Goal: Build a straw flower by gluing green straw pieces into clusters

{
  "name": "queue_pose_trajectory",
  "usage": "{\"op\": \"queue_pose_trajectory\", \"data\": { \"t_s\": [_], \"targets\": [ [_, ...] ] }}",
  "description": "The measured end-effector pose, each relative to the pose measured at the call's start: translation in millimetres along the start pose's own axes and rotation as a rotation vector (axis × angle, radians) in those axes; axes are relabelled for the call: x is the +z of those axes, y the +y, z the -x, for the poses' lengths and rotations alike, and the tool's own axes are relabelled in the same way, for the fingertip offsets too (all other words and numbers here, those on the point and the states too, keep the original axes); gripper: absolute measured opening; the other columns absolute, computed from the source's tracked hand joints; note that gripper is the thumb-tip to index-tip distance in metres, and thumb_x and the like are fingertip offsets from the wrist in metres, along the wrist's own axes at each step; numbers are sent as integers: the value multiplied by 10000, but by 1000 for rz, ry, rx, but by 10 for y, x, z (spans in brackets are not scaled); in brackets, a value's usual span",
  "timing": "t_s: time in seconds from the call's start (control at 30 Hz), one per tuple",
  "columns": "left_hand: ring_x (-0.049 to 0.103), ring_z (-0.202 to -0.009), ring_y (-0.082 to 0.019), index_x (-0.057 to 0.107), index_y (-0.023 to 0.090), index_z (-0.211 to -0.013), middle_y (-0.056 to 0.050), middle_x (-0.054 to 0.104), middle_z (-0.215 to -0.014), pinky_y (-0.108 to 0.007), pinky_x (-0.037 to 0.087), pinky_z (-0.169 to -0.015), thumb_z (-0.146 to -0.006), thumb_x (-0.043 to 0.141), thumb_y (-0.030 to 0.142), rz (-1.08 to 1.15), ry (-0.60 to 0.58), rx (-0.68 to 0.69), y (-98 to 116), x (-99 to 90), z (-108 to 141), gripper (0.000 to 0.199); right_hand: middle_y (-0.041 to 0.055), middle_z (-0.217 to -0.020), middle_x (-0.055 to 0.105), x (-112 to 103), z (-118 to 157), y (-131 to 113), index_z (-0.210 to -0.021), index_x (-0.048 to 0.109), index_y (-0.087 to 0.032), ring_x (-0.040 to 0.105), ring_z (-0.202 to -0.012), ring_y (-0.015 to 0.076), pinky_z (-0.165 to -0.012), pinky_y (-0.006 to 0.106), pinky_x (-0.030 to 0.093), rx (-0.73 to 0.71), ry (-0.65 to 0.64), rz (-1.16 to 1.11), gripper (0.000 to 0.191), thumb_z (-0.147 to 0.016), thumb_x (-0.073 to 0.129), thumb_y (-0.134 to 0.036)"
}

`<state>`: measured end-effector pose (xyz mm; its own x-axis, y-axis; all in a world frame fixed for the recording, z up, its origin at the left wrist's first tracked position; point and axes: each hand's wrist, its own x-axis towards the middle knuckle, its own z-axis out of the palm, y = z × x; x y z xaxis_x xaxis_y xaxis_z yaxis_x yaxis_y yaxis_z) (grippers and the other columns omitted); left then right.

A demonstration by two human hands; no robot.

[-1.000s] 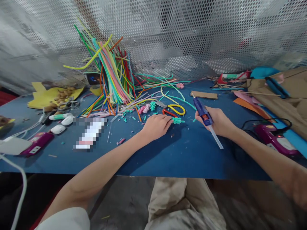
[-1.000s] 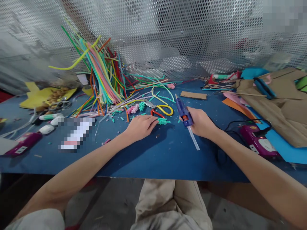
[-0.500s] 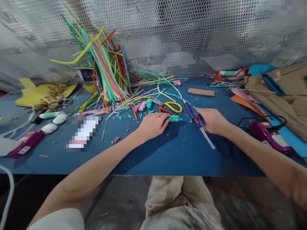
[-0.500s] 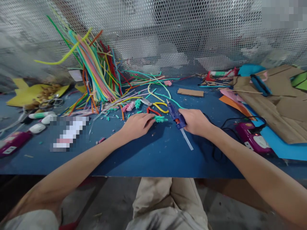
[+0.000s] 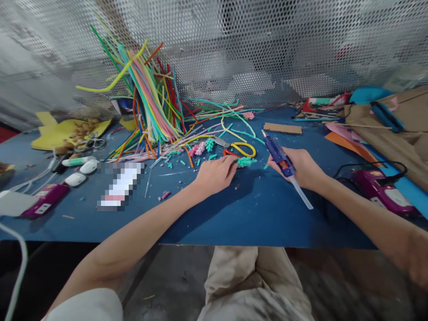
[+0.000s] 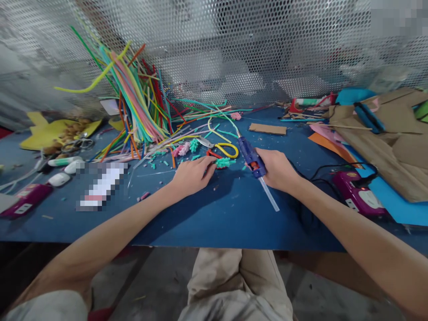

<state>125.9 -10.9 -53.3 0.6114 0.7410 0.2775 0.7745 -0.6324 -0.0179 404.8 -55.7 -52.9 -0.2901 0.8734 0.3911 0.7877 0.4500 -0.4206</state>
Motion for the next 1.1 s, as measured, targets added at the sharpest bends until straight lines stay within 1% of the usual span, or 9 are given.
{"op": "queue_pose_trajectory", "data": {
  "t_s": [0.13,0.23,0.3,0.4,0.53,0.63,0.93,1.03,1.1],
  "targets": [
    [711,-741,-177,604,204,-1187,-17,755,-896,-277,415,-583,-896,539,327,106,233,47,-24,-123,41,322,27,-848,711,60,18,-249,-732,554,-229,583,-593,151,-601,324,497,217,160,-463,271,-870,657,-438],
    [684,-683,-149,641,217,-1053,12,719,-770,-269,452,-625,-798,573,272,157,425,186,-41,-199,81,270,27,-858,712,103,28,-392,-700,553,-230,506,-498,114,-505,309,478,344,156,-666,333,-838,696,-497],
    [678,-675,-134,656,227,-1024,18,726,-788,-260,466,-637,-783,568,240,169,471,273,-19,-191,89,257,22,-827,704,136,36,-434,-698,565,-230,495,-494,110,-498,301,471,359,145,-703,326,-833,707,-490],
    [689,-683,-126,668,229,-1045,22,753,-849,-252,484,-655,-812,581,235,164,457,332,47,-85,61,249,17,-835,701,203,42,-428,-690,527,-225,498,-532,115,-534,298,466,336,152,-711,331,-830,722,-452],
    [719,-731,-144,674,221,-1087,5,777,-904,-255,500,-674,-908,590,314,115,359,358,82,107,-8,219,32,-886,704,282,29,-383,-713,501,-222,543,-660,154,-660,323,481,308,165,-675,323,-804,753,-402],
    [734,-774,-156,677,233,-1129,6,784,-916,-256,507,-685,-933,579,300,99,304,347,50,184,-41,229,35,-869,696,281,13,-382,-719,508,-221,556,-722,173,-719,330,475,301,166,-639,311,-808,745,-400],
    [735,-783,-155,716,256,-1076,3,785,-918,-261,510,-685,-952,531,260,118,293,318,45,182,-44,223,35,-891,706,224,7,-429,-699,481,-228,579,-731,189,-725,341,489,312,131,-596,320,-842,689,-425],
    [731,-813,-171,692,230,-1120,-33,769,-985,-273,508,-676,-940,537,312,115,281,293,83,144,-25,252,34,-878,702,261,9,-385,-711,491,-226,588,-729,186,-722,340,492,300,200,-614,314,-826,716,-412],
    [726,-831,-191,652,200,-1196,-71,743,-1058,-285,504,-657,-932,547,401,109,252,266,99,105,-7,348,29,-878,692,271,10,-333,-732,499,-227,583,-723,180,-708,336,485,289,259,-622,296,-822,728,-391]
  ]
}}
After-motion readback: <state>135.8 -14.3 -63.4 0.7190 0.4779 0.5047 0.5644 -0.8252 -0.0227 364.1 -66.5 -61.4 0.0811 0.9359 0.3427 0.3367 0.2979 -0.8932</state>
